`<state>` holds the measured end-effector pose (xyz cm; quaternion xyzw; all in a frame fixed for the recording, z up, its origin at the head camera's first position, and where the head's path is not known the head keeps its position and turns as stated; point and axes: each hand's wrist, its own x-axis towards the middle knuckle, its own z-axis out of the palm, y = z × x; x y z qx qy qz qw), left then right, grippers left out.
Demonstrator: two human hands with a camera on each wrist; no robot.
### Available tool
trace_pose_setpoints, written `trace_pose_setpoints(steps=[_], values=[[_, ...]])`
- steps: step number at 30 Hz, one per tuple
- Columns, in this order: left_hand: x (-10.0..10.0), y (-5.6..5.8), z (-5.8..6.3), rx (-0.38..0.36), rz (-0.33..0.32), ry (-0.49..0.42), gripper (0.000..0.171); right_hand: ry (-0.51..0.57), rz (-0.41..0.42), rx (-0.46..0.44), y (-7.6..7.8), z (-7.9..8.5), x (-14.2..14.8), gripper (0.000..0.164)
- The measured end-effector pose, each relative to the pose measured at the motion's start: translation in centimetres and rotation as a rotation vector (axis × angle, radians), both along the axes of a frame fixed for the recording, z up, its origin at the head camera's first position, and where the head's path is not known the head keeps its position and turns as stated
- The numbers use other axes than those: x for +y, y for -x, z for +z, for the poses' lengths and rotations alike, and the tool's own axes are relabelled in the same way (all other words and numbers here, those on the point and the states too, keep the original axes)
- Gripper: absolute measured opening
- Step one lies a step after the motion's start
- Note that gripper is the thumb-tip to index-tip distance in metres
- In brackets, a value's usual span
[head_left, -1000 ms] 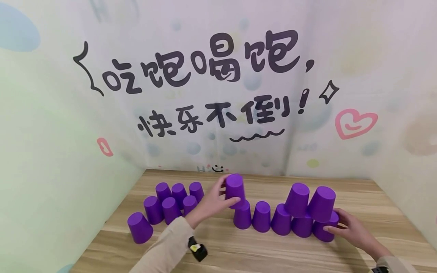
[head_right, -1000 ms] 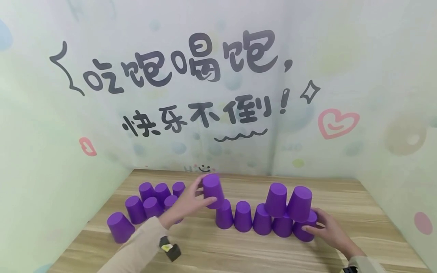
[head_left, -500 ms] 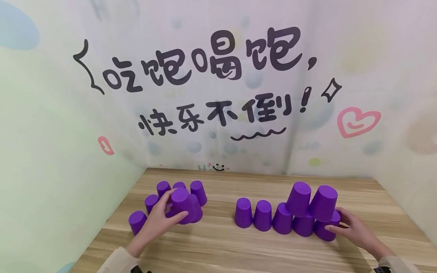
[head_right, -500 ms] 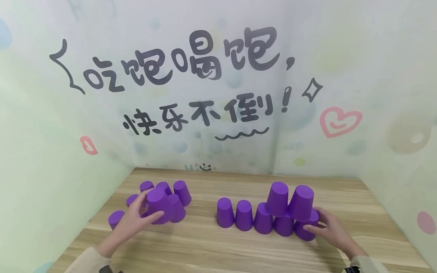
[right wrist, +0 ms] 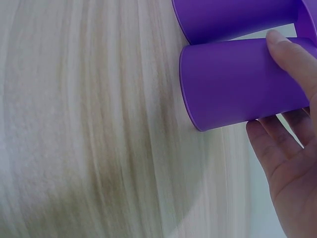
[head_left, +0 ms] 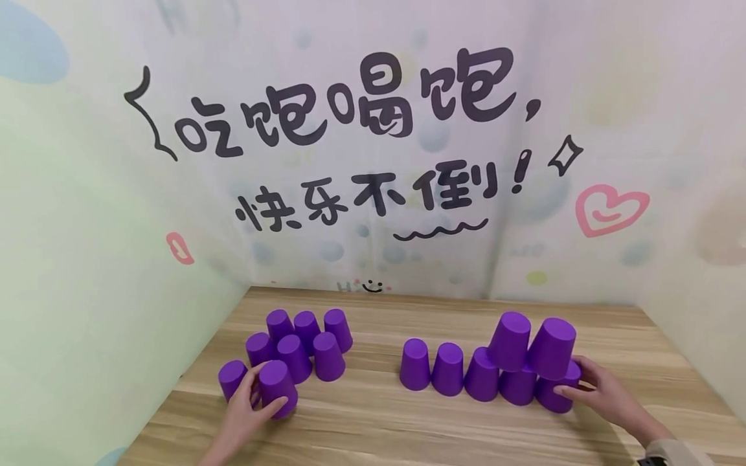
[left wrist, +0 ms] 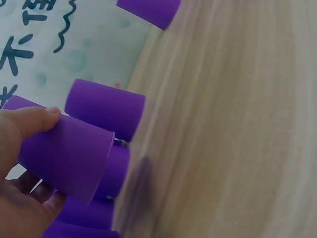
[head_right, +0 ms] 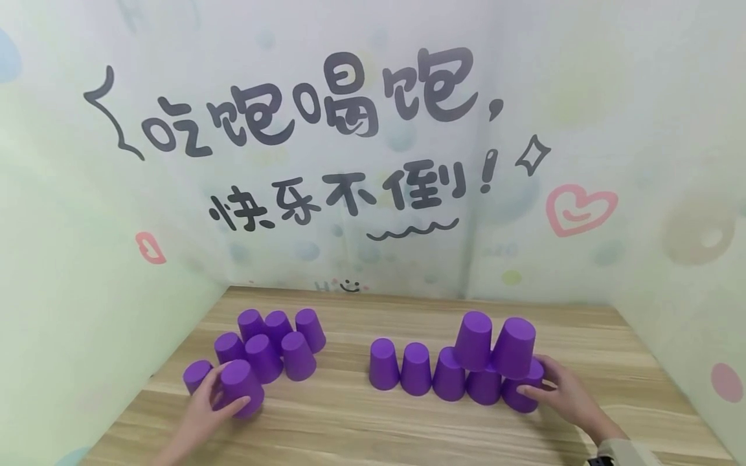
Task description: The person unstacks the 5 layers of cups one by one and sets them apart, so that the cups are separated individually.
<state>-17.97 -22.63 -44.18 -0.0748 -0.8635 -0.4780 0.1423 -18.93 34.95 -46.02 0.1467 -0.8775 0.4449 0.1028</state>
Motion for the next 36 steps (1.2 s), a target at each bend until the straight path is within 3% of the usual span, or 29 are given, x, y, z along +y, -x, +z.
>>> trace_pose_setpoints(steps=[5, 13, 19, 26, 31, 36], values=[[-0.1, 0.1, -1.5, 0.03, 0.011, 0.044, 0.063, -0.021, -0.017, 0.014, 0.0, 0.1, -0.1, 0.047], [-0.5, 0.2, -2.7, 0.008, 0.01, 0.001, 0.062, -0.011, -0.006, 0.021, -0.2, 0.2, -0.2, 0.046], [-0.7, 0.6, -2.7, 0.031, -0.006, 0.025, 0.063, -0.018, -0.007, 0.034, -0.1, 0.1, -0.1, 0.046], [-1.1, 0.9, -2.5, -0.064, 0.001, -0.002, 0.065, -0.019, -0.005, 0.024, -0.2, 0.2, -0.1, 0.048], [-1.0, 1.1, -2.3, -0.09, 0.0, -0.035, 0.067, -0.017, -0.012, 0.021, -0.2, 0.3, -0.2, 0.048], [-1.1, 1.2, -1.9, -0.041, 0.003, -0.012, 0.068, -0.011, -0.003, 0.019, -0.2, 0.3, -0.2, 0.048]])
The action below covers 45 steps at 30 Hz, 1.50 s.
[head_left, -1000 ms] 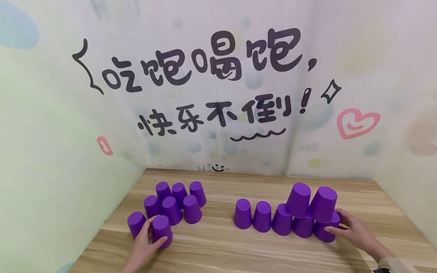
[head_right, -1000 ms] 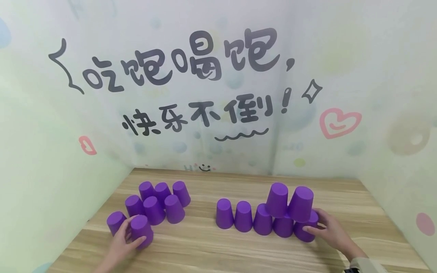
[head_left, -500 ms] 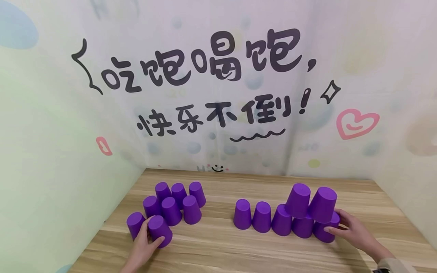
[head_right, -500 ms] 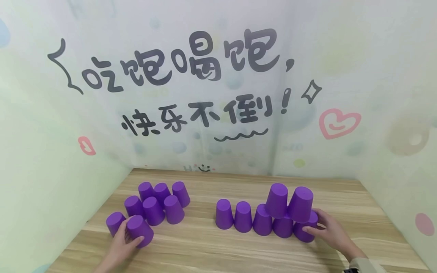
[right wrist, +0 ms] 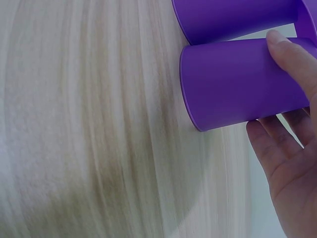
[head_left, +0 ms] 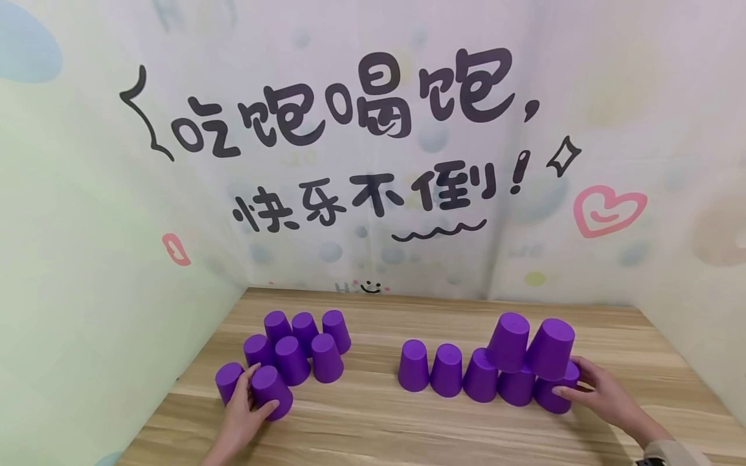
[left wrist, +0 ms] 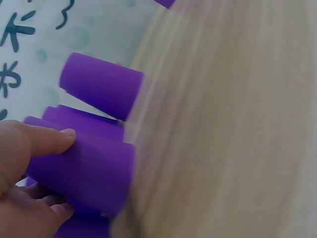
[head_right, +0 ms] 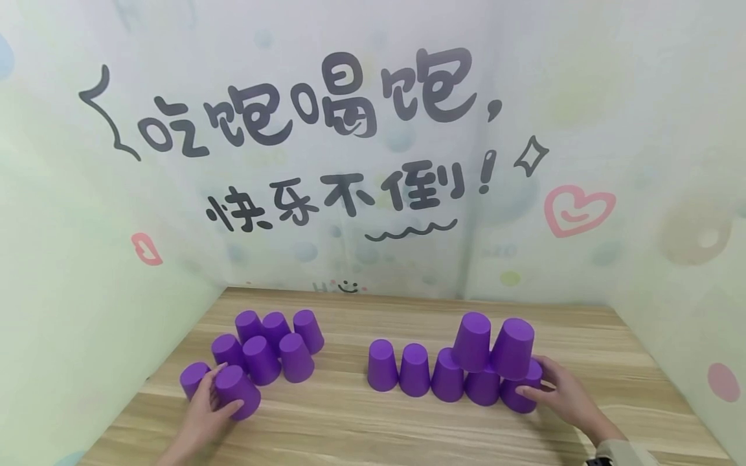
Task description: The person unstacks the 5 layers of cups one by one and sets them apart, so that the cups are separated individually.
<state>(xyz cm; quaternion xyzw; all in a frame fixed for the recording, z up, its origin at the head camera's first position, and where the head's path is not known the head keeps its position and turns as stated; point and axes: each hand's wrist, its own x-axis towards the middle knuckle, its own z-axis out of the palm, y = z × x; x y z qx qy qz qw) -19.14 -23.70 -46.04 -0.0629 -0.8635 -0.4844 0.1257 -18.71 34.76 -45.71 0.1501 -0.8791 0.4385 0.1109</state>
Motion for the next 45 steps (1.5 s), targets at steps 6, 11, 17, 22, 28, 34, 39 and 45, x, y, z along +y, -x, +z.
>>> trace_pose_setpoints(steps=[6, 11, 17, 22, 28, 34, 39, 45], values=[[0.1, 0.5, 2.4, 0.145, -0.024, 0.054, 0.066, -0.002, 0.001, 0.013, 0.0, -0.1, 0.0, 0.048], [1.1, 1.2, 5.4, 0.194, -0.089, 0.067, 0.066, -0.002, 0.0, 0.019, 0.0, -0.3, 0.1, 0.047], [5.0, 2.7, 7.8, 0.244, -0.177, 0.065, 0.064, -0.007, 0.002, 0.011, 0.0, -0.2, 0.2, 0.047], [10.5, 3.9, 8.1, 0.275, -0.292, -0.026, 0.061, -0.022, -0.023, -0.004, 0.1, -0.1, 0.2, 0.048], [17.7, 4.4, 7.6, 0.251, -0.454, -0.032, 0.061, -0.037, -0.03, -0.018, 0.2, 0.0, 0.1, 0.05], [23.4, 4.5, 7.8, 0.264, -0.603, 0.081, 0.06, -0.024, -0.015, -0.001, 0.0, -0.2, 0.2, 0.049], [27.1, 5.1, 8.5, 0.263, -0.666, 0.199, 0.062, -0.017, -0.015, 0.006, -0.1, -0.3, 0.2, 0.048], [30.4, 6.0, 9.1, 0.199, -0.678, 0.305, 0.067, -0.024, -0.025, -0.007, 0.0, -0.3, 0.2, 0.05]])
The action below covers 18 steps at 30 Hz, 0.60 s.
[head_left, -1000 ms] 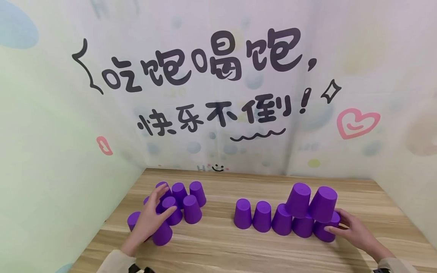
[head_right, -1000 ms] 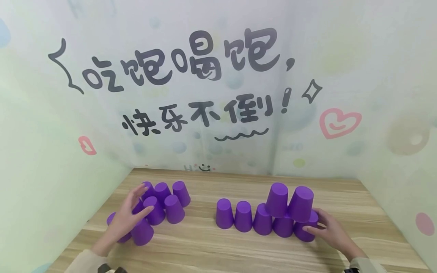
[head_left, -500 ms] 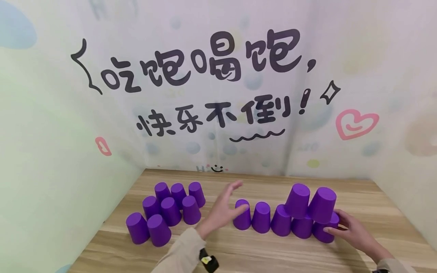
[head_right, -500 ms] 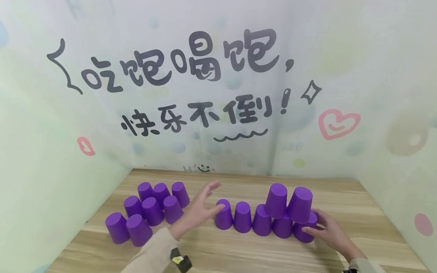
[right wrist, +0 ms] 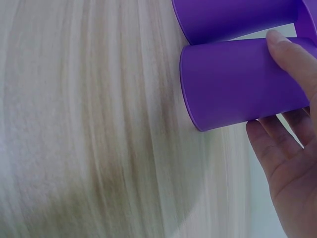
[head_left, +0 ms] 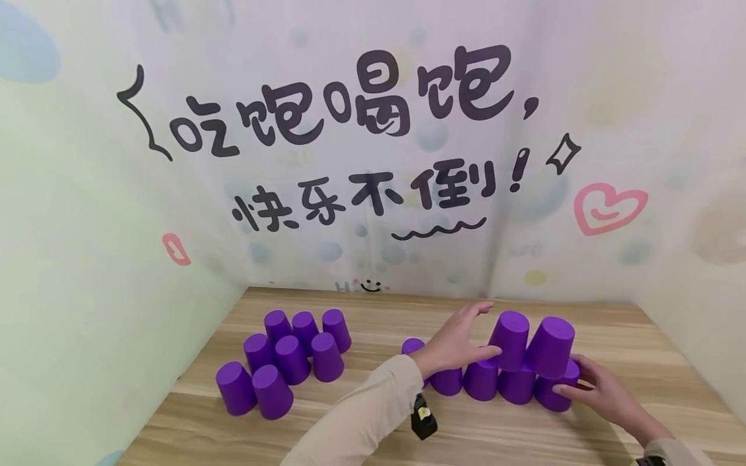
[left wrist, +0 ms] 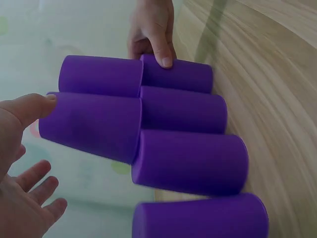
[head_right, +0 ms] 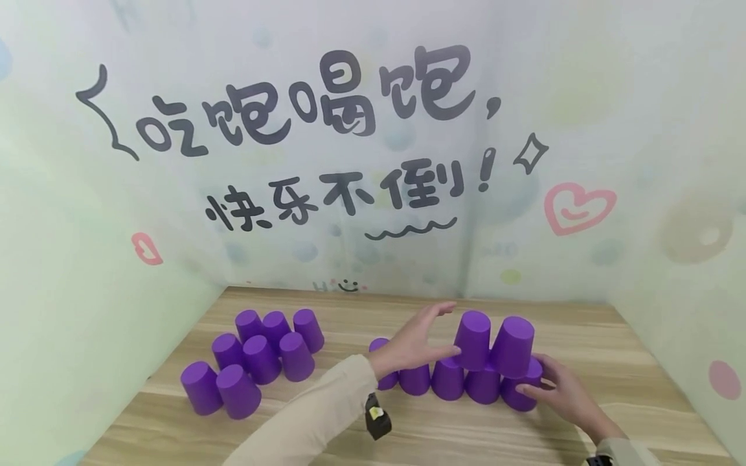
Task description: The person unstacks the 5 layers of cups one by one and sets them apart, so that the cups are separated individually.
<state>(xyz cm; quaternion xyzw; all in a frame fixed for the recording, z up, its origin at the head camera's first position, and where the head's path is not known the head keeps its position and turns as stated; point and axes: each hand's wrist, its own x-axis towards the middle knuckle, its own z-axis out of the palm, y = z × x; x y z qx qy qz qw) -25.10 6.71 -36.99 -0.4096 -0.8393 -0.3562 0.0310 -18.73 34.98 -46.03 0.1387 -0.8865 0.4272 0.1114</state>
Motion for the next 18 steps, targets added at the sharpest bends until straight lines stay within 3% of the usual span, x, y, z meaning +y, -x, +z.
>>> trace_pose_setpoints(steps=[8, 18], values=[[2.8, -0.2, 0.5, -0.06, 0.043, -0.04, 0.067, -0.013, -0.009, -0.018, 0.1, 0.2, -0.2, 0.051], [3.8, -0.3, -1.3, -0.031, 0.046, -0.087, 0.059, -0.001, -0.004, -0.008, 0.0, 0.2, -0.3, 0.05]])
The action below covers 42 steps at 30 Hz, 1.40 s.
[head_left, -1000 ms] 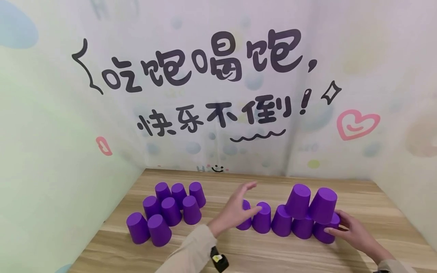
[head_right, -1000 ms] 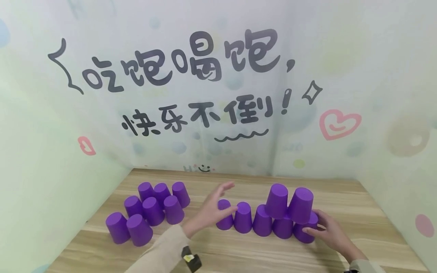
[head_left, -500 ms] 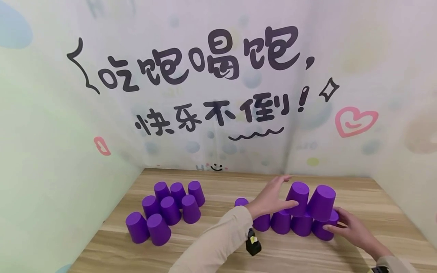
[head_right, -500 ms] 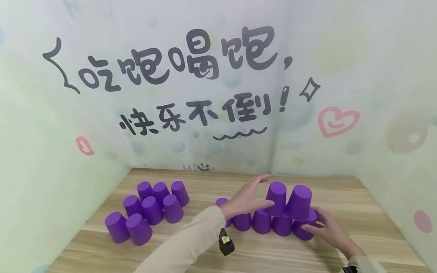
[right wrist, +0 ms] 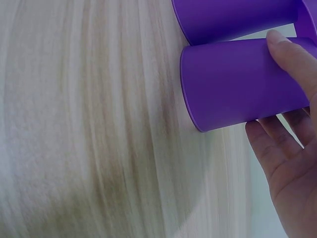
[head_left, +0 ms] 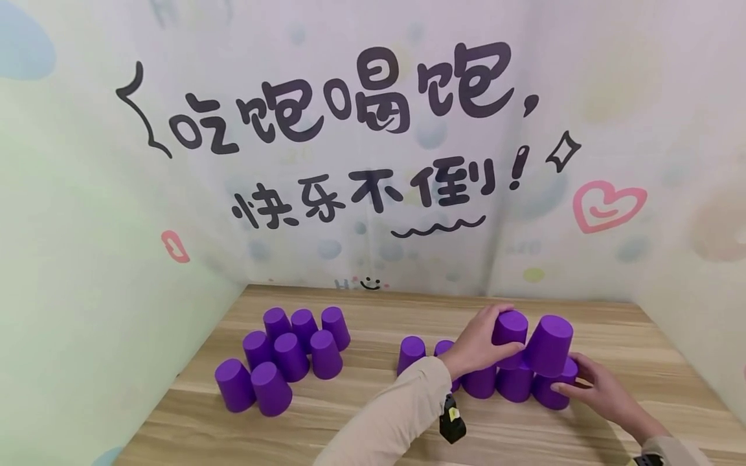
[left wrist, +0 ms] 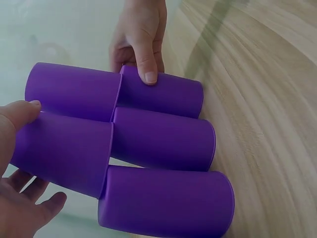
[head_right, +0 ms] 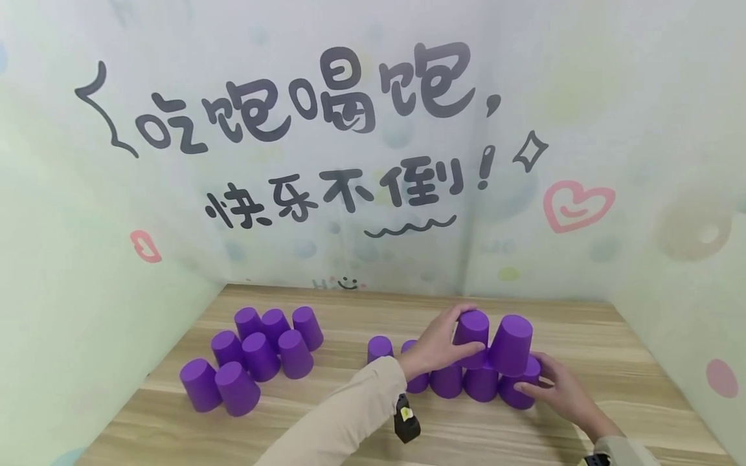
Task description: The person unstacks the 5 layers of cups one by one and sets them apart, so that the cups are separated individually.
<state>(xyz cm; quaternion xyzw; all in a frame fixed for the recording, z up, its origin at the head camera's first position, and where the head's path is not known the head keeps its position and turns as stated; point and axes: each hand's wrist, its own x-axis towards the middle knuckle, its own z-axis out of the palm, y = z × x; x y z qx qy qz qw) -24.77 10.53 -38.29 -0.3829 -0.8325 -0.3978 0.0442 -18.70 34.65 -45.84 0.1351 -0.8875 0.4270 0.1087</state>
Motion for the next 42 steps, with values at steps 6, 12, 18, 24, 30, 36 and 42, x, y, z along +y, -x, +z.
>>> trace_pose_setpoints(steps=[6, 12, 18, 24, 30, 36, 42], values=[[0.1, 0.0, -0.6, -0.005, 0.002, -0.041, 0.057, -0.008, -0.009, -0.013, -0.3, 0.1, -0.1, 0.051], [0.1, -0.2, -0.4, -0.018, 0.033, -0.086, 0.056, -0.013, -0.031, -0.035, -0.4, 0.2, -0.2, 0.052], [-1.1, -0.3, 1.5, -0.001, 0.013, -0.128, 0.055, -0.013, -0.045, -0.043, -0.5, 0.1, -0.2, 0.052], [-3.9, -0.2, 3.2, 0.006, -0.038, -0.207, 0.056, -0.017, -0.048, -0.029, -0.4, 0.0, -0.2, 0.053], [-7.9, 0.0, 4.0, 0.053, -0.053, -0.22, 0.056, -0.001, -0.02, -0.013, -0.4, 0.0, -0.1, 0.052], [-12.0, 0.2, 4.1, 0.028, -0.025, -0.171, 0.057, 0.012, -0.008, -0.004, -0.3, -0.1, 0.2, 0.051], [-16.4, -0.5, 3.9, -0.052, 0.017, -0.109, 0.056, 0.013, -0.004, 0.01, -0.2, -0.2, 0.1, 0.051]])
